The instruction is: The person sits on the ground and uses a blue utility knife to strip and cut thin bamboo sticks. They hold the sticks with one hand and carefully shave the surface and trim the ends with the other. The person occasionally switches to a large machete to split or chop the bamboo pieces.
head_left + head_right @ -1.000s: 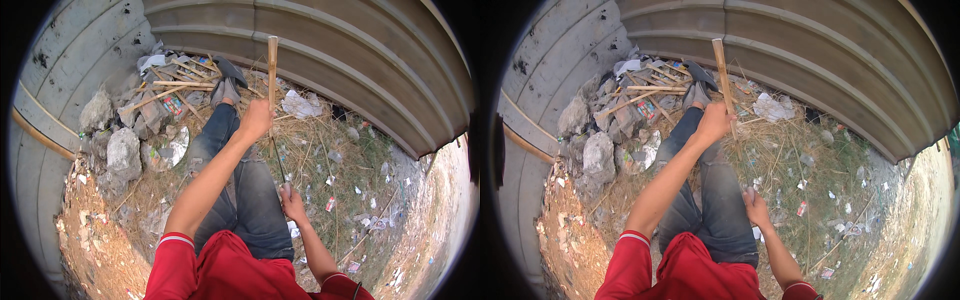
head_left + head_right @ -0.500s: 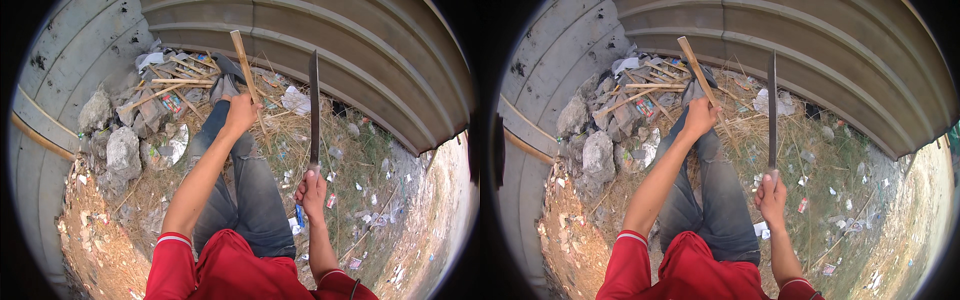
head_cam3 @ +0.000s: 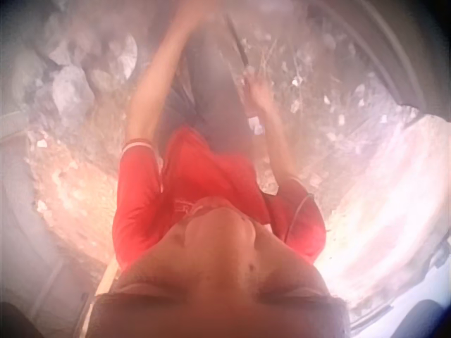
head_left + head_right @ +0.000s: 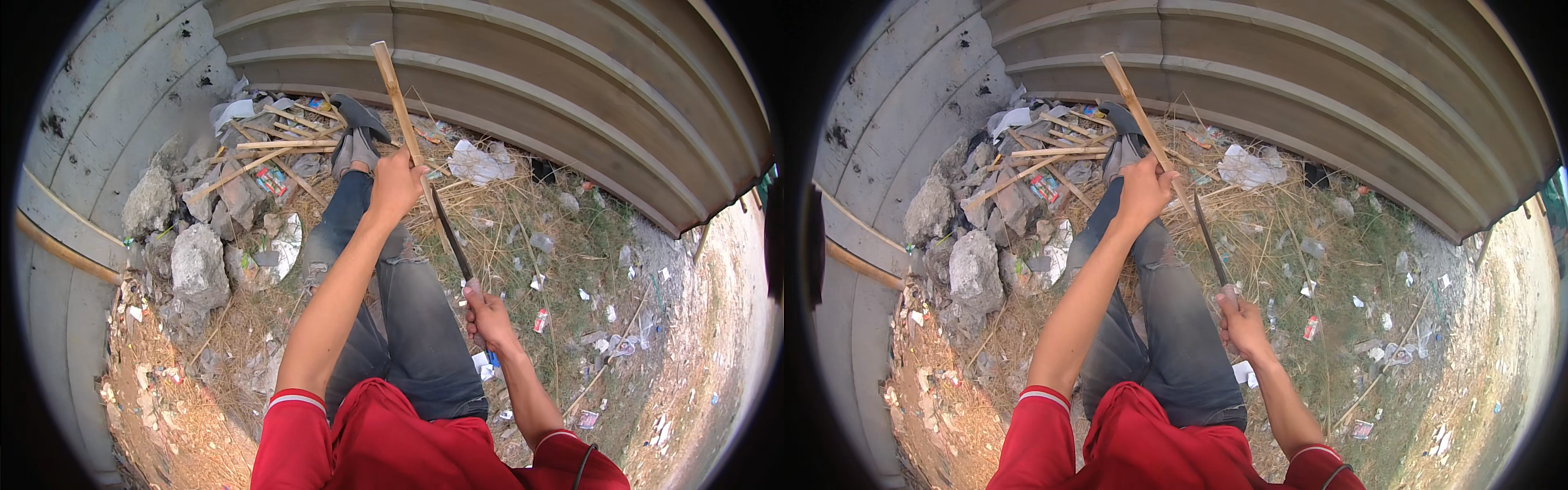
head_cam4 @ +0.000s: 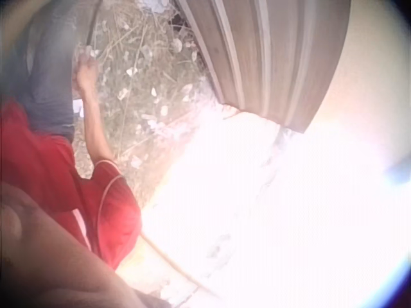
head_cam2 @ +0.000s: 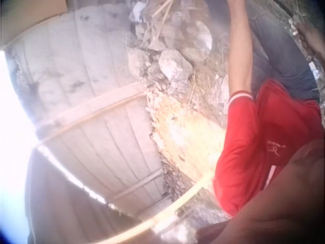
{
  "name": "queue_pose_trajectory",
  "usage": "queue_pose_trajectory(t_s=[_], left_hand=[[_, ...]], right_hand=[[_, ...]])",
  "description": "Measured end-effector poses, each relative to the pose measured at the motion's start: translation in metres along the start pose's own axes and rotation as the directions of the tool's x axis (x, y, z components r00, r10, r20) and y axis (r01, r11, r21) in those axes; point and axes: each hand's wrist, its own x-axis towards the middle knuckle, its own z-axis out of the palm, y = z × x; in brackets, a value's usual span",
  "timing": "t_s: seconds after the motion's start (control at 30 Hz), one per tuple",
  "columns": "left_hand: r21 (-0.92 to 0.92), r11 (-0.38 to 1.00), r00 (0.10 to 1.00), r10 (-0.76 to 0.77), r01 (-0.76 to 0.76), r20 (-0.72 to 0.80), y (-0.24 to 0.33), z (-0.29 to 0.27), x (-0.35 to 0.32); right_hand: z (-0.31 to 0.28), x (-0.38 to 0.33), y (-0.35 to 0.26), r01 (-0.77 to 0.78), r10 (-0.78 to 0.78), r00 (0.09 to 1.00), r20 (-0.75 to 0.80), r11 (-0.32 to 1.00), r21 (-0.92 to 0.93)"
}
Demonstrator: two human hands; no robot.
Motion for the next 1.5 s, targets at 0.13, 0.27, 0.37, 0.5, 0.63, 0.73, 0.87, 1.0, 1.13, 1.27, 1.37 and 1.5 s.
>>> queue_pose_trajectory(t_s=[0.13,0.27,0.37,0.5,0.63,0.73,0.87,1.0,1.13,1.27,1.37,1.5], left_hand=[[0.069,0.995,0.987,-0.079,0.069,0.142,0.000,0.014,0.000],[0.022,0.996,0.994,-0.087,0.086,0.059,-0.011,0.022,-0.010],[-0.028,0.996,0.994,-0.088,0.090,0.067,0.002,0.011,-0.008],[0.076,0.988,0.991,0.130,-0.131,0.017,0.020,0.013,-0.004],[0.057,0.992,0.994,0.111,-0.111,0.008,0.020,0.026,-0.006],[0.059,0.994,0.996,0.093,-0.093,0.004,0.018,0.022,-0.005],[0.081,0.994,0.998,0.065,-0.067,0.022,0.013,0.025,-0.001],[0.038,0.999,0.998,-0.015,0.013,0.054,-0.003,0.011,-0.010],[0.098,0.994,0.999,0.049,-0.050,0.015,-0.005,0.005,-0.010],[0.109,0.990,0.995,0.093,-0.089,-0.038,-0.008,0.016,-0.009],[0.104,0.992,0.996,0.079,-0.076,-0.030,-0.006,0.018,-0.009],[0.035,0.999,0.999,0.031,-0.030,-0.020,0.004,0.029,-0.004]], right_hand=[[-0.006,-0.012,0.054,0.112,-0.109,0.993,-0.054,0.993,0.043],[-0.020,-0.019,0.057,-0.108,0.054,0.986,0.156,0.925,0.364],[-0.011,-0.032,0.031,0.055,-0.053,0.998,-0.016,0.975,0.217],[-0.013,-0.042,0.000,0.371,-0.361,0.927,-0.104,0.923,0.101],[-0.003,-0.042,-0.011,0.523,-0.511,0.852,-0.109,0.838,0.155],[0.000,-0.011,0.028,0.498,-0.525,0.844,-0.115,0.844,-0.198],[-0.019,0.040,0.096,0.332,-0.387,0.920,-0.068,0.859,-0.390],[-0.033,0.022,0.053,-0.218,0.120,0.959,0.256,0.892,0.397],[-0.018,-0.017,-0.007,0.051,-0.086,0.991,0.104,0.953,0.297],[0.004,-0.042,-0.030,0.552,-0.555,0.826,-0.100,0.832,-0.060],[0.012,-0.014,0.001,0.645,-0.675,0.736,-0.052,0.722,-0.249],[-0.032,0.060,0.103,0.242,-0.272,0.961,-0.054,0.917,-0.318]])
